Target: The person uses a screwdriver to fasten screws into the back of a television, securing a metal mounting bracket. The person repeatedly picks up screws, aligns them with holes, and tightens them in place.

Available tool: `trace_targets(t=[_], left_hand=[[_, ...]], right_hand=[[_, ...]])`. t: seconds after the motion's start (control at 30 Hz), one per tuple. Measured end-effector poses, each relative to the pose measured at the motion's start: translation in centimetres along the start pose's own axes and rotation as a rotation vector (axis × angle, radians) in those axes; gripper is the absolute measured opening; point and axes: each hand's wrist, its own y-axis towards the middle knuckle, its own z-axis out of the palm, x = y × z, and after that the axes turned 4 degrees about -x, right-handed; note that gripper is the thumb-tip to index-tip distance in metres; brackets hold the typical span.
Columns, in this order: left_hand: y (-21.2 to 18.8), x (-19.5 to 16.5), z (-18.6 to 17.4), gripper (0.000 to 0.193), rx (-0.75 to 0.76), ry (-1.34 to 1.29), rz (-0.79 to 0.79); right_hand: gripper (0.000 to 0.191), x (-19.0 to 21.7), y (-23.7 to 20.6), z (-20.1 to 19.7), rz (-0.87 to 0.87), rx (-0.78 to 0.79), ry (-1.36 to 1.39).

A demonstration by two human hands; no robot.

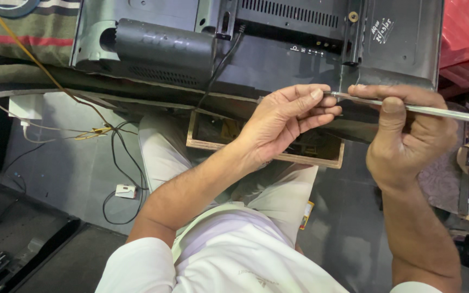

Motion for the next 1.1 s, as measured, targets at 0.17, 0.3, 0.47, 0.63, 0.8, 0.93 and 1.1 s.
trace_targets(t=[0.17, 0.3, 0.47, 0.63, 0.8, 0.93, 1.1], left_hand=[[0.0, 0.0, -0.2, 0.030, 0.010, -0.017, -0.004], [0.1, 0.0, -0.2, 0.033, 0.010, -0.024, -0.011], [0.0, -0.1, -0.2, 0.033, 0.043, -0.022, -0.005], [0.1, -0.3, -0.2, 0.032, 0.051, -0.016, -0.007], [0.3, -0.2, -0.5, 0.032, 0.046, -0.032, -0.026], [0.5, 0.0, -1.0, 0.032, 0.056, -0.027, -0.011], [1.1, -0.1, -2.0, 0.031, 0.054, -0.034, -0.010]], right_hand=[[0.026, 0.0, 0.0, -0.1, -0.004, -0.002, 0.001], [0.026, -0.1, 0.2, -0.3, -0.008, -0.011, -0.005], [0.026, -0.3, 0.3, -0.4, -0.020, -0.009, -0.007], [0.025, -0.3, 0.1, -0.3, 0.002, -0.006, -0.008], [0.024, -0.1, 0.0, -0.1, 0.004, -0.004, -0.019], [0.022, 0.2, 0.3, 0.1, -0.007, 0.022, 0.012], [0.015, 0.9, 1.3, 0.6, 0.010, 0.096, -0.065]])
